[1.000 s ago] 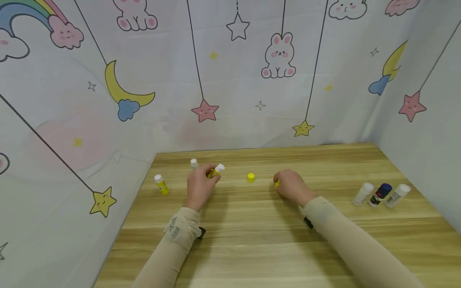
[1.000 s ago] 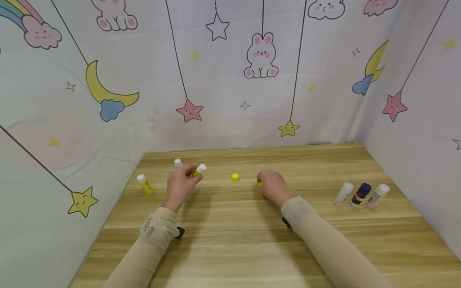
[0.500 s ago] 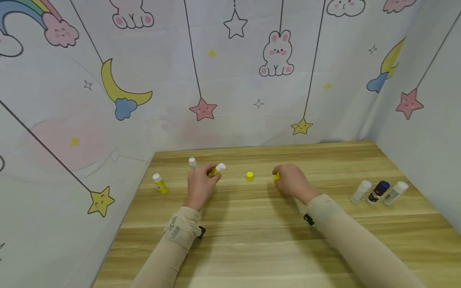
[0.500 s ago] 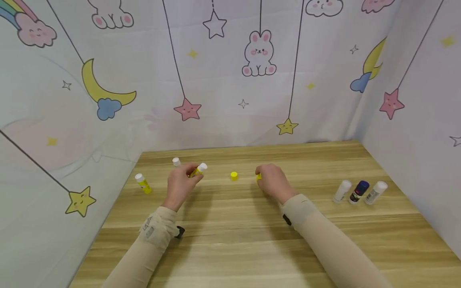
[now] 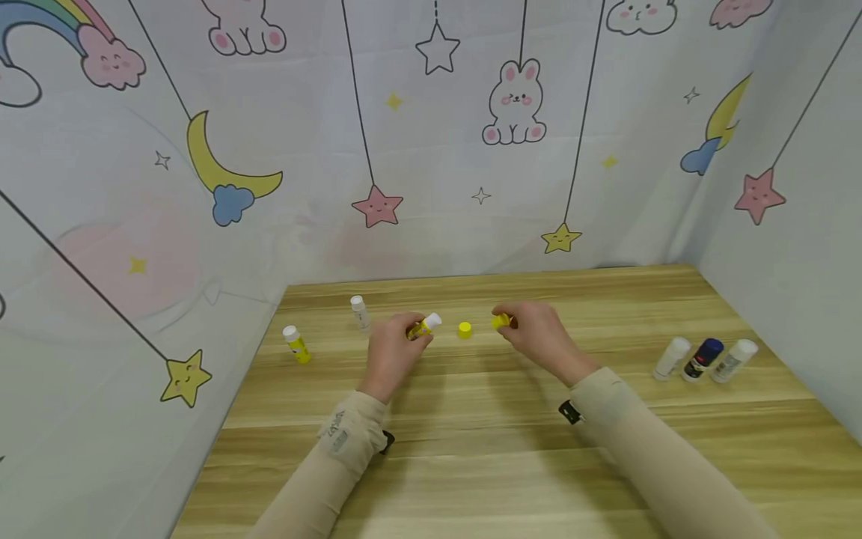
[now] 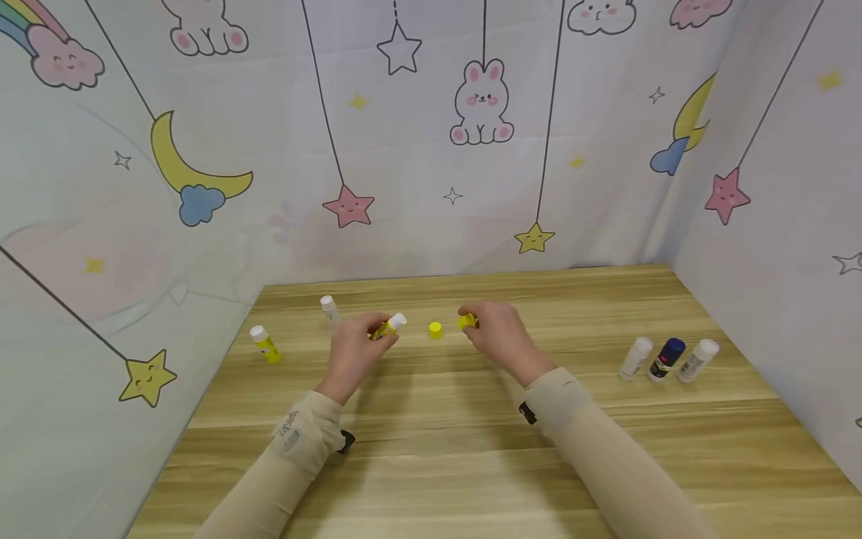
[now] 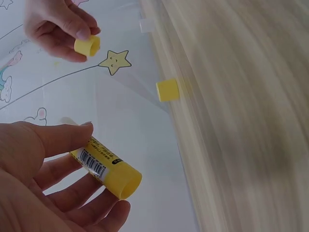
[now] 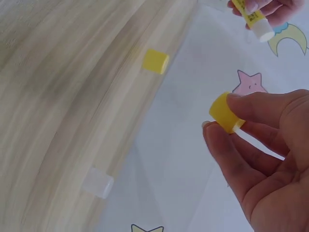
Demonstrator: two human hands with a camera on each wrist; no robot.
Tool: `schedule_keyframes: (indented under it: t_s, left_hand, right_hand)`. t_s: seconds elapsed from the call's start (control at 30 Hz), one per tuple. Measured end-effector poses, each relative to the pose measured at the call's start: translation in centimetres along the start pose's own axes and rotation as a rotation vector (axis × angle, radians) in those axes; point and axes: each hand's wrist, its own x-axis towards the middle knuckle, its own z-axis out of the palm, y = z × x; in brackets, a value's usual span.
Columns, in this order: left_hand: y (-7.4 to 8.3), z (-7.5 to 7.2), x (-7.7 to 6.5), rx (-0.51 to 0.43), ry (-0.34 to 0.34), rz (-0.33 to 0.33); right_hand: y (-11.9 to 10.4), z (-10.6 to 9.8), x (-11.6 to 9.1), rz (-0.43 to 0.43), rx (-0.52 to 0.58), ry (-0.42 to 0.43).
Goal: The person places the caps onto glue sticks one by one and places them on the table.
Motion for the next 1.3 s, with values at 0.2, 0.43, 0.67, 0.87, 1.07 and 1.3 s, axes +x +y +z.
schedule_keyframes:
  t_s: [0.2,0.43,0.67,0.87,1.07,1.3]
  left_hand:
    - [1.4,0.6,-0.5,0.02,-0.049,0.019]
    - [2.4,1.0,-0.7,0.037,-0.077,0.038]
    - [3.2,1.3,-0.9,0.091,-0.085,0.09]
    - [3.5,1.6,-1.2,0.137,-0.084,0.113]
    - [3.5,1.7,-1.3,0.152,-0.065,0.147]
    - [3.5,1.7,-1.3,0.164,-0.056,0.17]
  right_hand:
    - [-0.9,-0.1,0.0,-0.069,0.027,0.033]
    - [-1.5,-0.1,-0.1,-0.093,0.044,0.051]
    - [-2.3,-0.4,-0.2,-0.14,0.1,0.076]
    - [-2.4,-0.4,-0.3,-0.159,0.135,0.083]
    - [-2.4,-0.2,-0.3,-0.16,0.142,0.072]
    - [-2.7,-0.2,-0.3,-0.171,0.151,0.059]
